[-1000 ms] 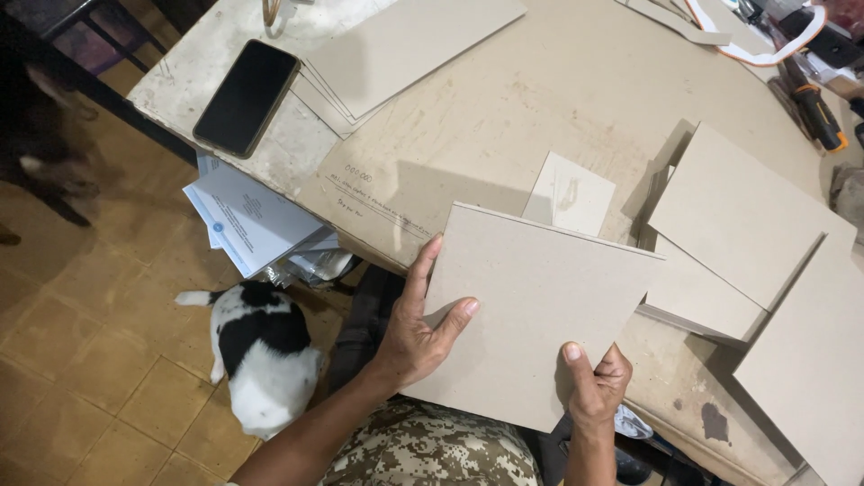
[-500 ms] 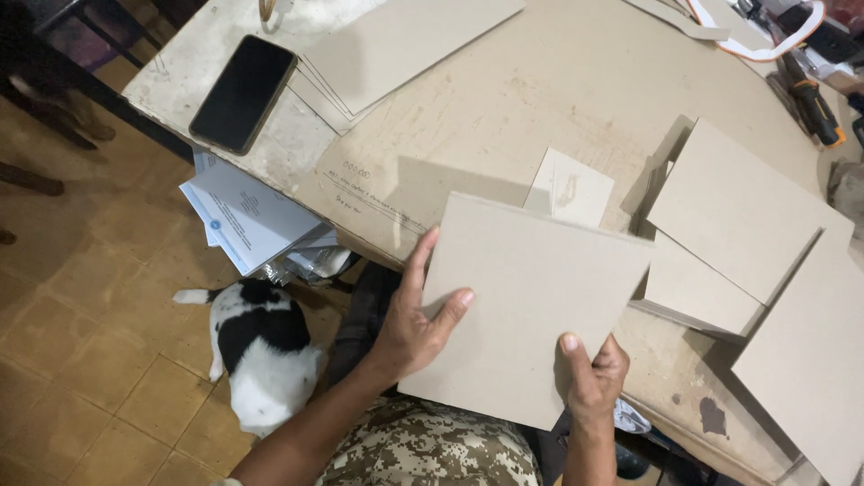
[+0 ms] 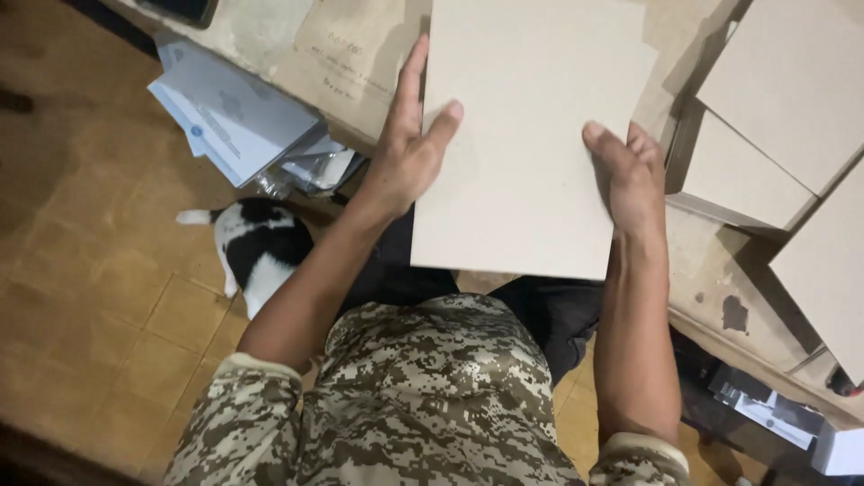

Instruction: The person aligns a stack of white cardboard sheets on a work table, then uses a utility knife to cut along the edge of the stack. After cutting, the person separates the sheets and briefly handles a printed document before placing it back on the table.

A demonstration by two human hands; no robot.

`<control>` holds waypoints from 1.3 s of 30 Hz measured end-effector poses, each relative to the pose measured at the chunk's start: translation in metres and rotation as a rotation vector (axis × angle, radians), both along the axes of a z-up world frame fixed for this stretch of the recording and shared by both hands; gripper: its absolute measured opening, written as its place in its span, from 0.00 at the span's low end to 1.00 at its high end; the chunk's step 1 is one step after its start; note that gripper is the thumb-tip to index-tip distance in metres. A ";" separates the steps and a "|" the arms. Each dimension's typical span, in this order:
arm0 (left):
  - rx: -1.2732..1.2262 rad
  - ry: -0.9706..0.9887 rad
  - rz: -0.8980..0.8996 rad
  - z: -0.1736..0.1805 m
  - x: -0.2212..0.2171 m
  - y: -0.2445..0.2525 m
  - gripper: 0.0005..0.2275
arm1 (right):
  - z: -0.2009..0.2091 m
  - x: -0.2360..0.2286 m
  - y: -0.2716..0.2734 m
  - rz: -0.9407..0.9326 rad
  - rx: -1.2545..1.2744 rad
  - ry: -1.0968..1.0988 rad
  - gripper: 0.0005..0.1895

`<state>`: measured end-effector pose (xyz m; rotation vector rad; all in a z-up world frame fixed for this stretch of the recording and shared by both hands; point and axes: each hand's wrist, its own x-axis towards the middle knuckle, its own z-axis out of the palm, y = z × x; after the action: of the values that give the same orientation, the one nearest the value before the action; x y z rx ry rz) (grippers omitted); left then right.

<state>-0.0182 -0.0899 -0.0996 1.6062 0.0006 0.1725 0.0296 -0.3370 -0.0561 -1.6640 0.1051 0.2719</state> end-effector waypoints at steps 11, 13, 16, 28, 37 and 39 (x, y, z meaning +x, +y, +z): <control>-0.139 0.041 0.076 -0.025 0.015 0.003 0.31 | -0.024 0.024 -0.001 -0.074 -0.198 0.074 0.47; -0.156 0.080 0.101 -0.022 0.016 0.002 0.31 | -0.023 0.026 0.000 -0.077 -0.184 0.104 0.58; -0.192 0.209 0.109 -0.013 0.016 0.001 0.31 | -0.013 0.029 0.007 -0.052 -0.246 0.115 0.39; -0.148 -0.104 0.010 0.010 -0.010 0.015 0.29 | -0.031 -0.012 -0.003 -0.235 -0.216 -0.282 0.21; 0.406 -0.186 0.045 0.001 0.057 0.056 0.26 | -0.009 -0.067 0.018 -0.154 -0.352 -0.229 0.33; 0.725 -0.412 -0.022 -0.004 0.098 0.075 0.21 | 0.028 -0.082 0.039 -0.132 0.023 0.296 0.43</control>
<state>0.0800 -0.0153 -0.1033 2.2600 -0.4418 0.5283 -0.0520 -0.2982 -0.0286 -1.5771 0.4303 0.4160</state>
